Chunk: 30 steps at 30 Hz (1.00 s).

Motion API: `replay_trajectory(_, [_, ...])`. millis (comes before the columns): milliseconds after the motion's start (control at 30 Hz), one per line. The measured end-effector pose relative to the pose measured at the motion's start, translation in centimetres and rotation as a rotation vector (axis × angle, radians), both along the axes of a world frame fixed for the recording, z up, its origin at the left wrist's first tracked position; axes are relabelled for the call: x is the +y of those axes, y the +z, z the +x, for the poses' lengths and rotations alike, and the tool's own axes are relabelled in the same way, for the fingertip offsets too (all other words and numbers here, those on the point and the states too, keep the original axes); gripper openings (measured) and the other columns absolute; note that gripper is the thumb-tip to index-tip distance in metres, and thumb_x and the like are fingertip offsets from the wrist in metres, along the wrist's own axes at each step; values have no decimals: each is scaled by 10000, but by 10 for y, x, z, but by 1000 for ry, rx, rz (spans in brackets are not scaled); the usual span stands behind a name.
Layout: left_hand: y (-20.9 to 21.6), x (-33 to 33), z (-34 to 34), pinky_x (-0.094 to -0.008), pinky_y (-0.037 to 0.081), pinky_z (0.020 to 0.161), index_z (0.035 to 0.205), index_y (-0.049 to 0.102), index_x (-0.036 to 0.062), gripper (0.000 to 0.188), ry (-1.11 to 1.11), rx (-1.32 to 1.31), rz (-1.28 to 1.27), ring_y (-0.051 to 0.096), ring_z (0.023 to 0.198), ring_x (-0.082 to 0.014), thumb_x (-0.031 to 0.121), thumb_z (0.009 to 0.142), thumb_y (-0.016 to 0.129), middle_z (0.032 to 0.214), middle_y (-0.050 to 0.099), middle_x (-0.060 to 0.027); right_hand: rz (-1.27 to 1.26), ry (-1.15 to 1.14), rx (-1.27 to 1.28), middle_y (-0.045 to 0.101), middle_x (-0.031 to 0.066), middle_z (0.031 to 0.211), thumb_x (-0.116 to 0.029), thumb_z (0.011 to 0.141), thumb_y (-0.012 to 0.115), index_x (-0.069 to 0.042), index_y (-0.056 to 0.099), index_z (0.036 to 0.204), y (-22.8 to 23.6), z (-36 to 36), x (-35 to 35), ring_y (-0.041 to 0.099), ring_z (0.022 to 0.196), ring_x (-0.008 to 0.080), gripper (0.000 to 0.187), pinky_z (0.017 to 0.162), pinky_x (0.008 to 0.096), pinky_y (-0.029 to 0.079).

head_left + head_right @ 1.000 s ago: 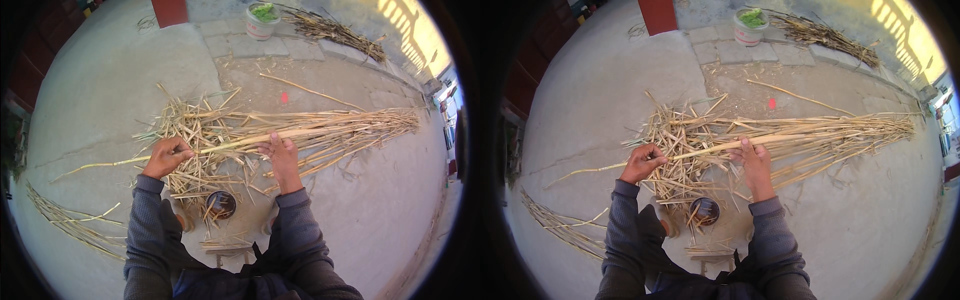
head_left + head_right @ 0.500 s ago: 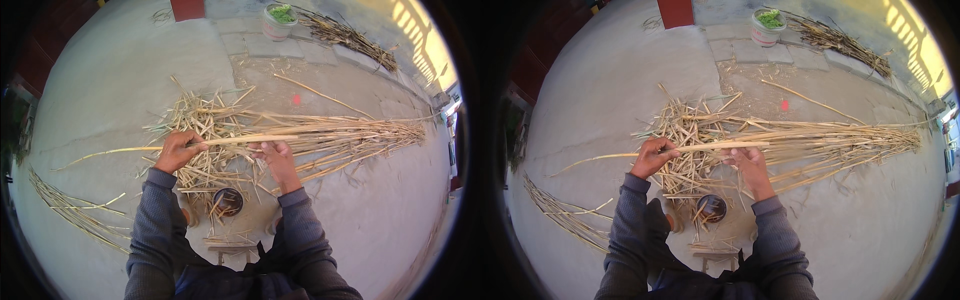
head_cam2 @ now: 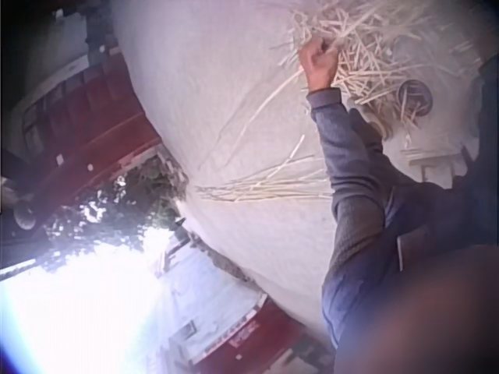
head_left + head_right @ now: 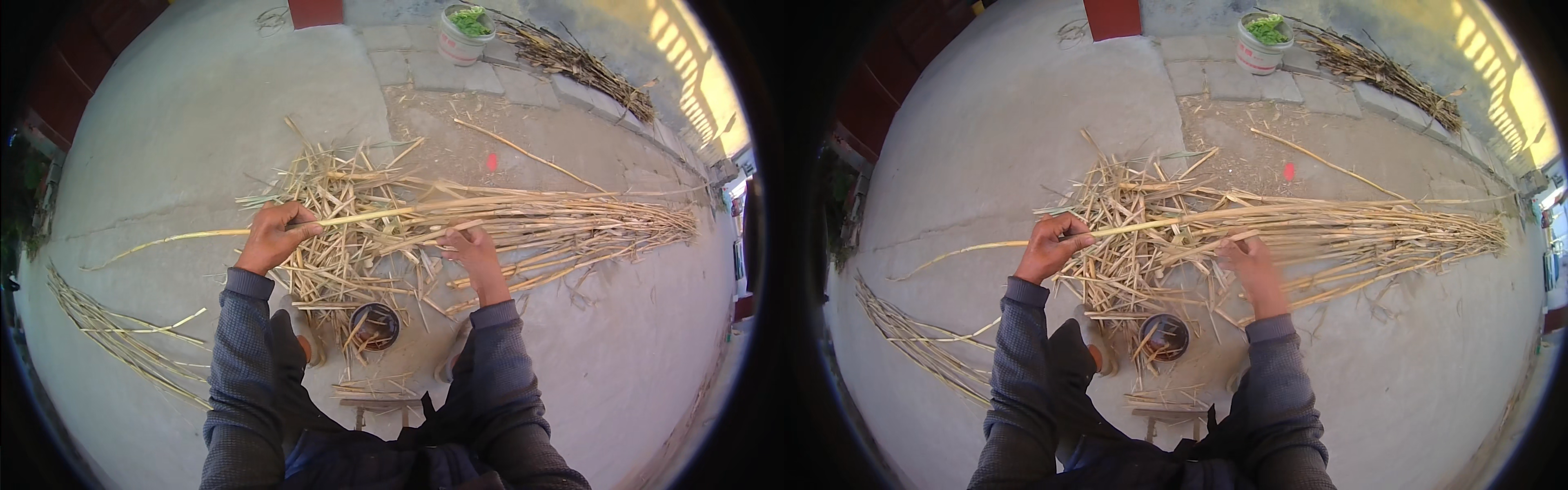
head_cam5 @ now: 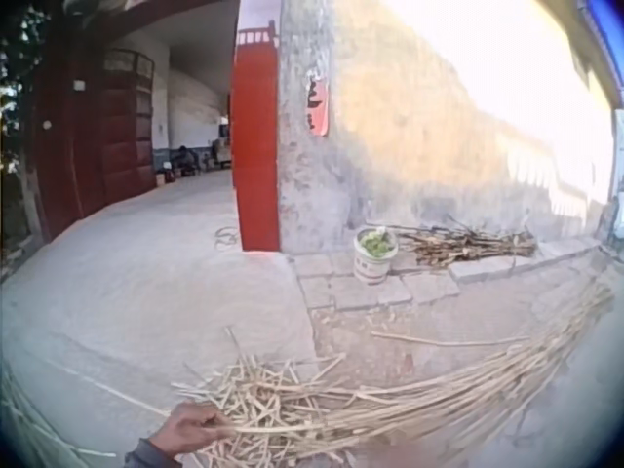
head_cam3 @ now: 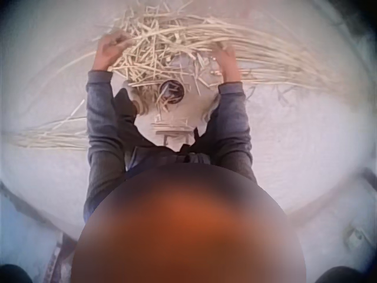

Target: The person sits on a low stool and processes long bamboo stalks by hand. They repeatedly strip the outer layers and break the stalks into smaller pieces, placing the processed material into a metal bowl.

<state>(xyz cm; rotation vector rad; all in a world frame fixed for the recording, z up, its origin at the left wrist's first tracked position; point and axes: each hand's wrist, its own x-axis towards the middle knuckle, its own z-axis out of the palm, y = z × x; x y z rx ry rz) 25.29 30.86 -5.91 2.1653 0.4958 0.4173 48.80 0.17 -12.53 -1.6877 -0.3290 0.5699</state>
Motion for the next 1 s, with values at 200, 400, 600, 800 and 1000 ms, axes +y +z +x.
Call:
replay_trajectory(200, [-9, -4, -1, -351, 486, 619, 882, 750, 15, 232, -72, 92, 27, 606, 610, -185, 224, 862, 849, 678, 673, -91, 442, 85, -38, 654, 194, 1408, -221, 1039, 689, 16, 553, 1409, 6, -16, 13, 647, 1256, 218, 460, 842, 319, 574])
replay_trajectory(400, [-14, -5, -1, -354, 468, 615, 869, 740, 26, 215, -95, 181, 45, 611, 652, -182, 210, 849, 851, 710, 674, -71, 625, -39, 218, 724, 172, 1271, -216, 1047, 679, -21, 602, 1323, 19, -9, 8, 710, 1119, 202, 347, 763, 288, 580])
replay_trajectory(600, [-28, -11, 6, -382, 448, 642, 807, 715, 58, 232, -102, 101, 270, 616, 633, -237, 242, 816, 856, 682, 667, -62, 532, -214, 184, 762, 165, 1118, -245, 1036, 702, -15, 629, 1237, 12, -18, 16, 751, 944, 185, 314, 730, 281, 605])
replay_trajectory(800, [-22, -19, 7, -391, 415, 769, 842, 719, 80, 244, -67, 188, 262, 645, 695, -281, 268, 795, 867, 728, 698, -74, 443, -268, 199, 757, 170, 978, -298, 1010, 744, 41, 645, 1089, 22, -14, 14, 754, 799, 182, 362, 687, 279, 614])
replay_trajectory(1000, [-9, -80, 45, -395, 410, 764, 863, 731, 77, 231, -117, -127, 293, 652, 727, -284, 285, 852, 830, 796, 712, -70, 351, -82, 228, 755, 144, 928, -300, 994, 765, 2, 658, 1035, 29, -40, 28, 751, 792, 199, 324, 664, 302, 606])
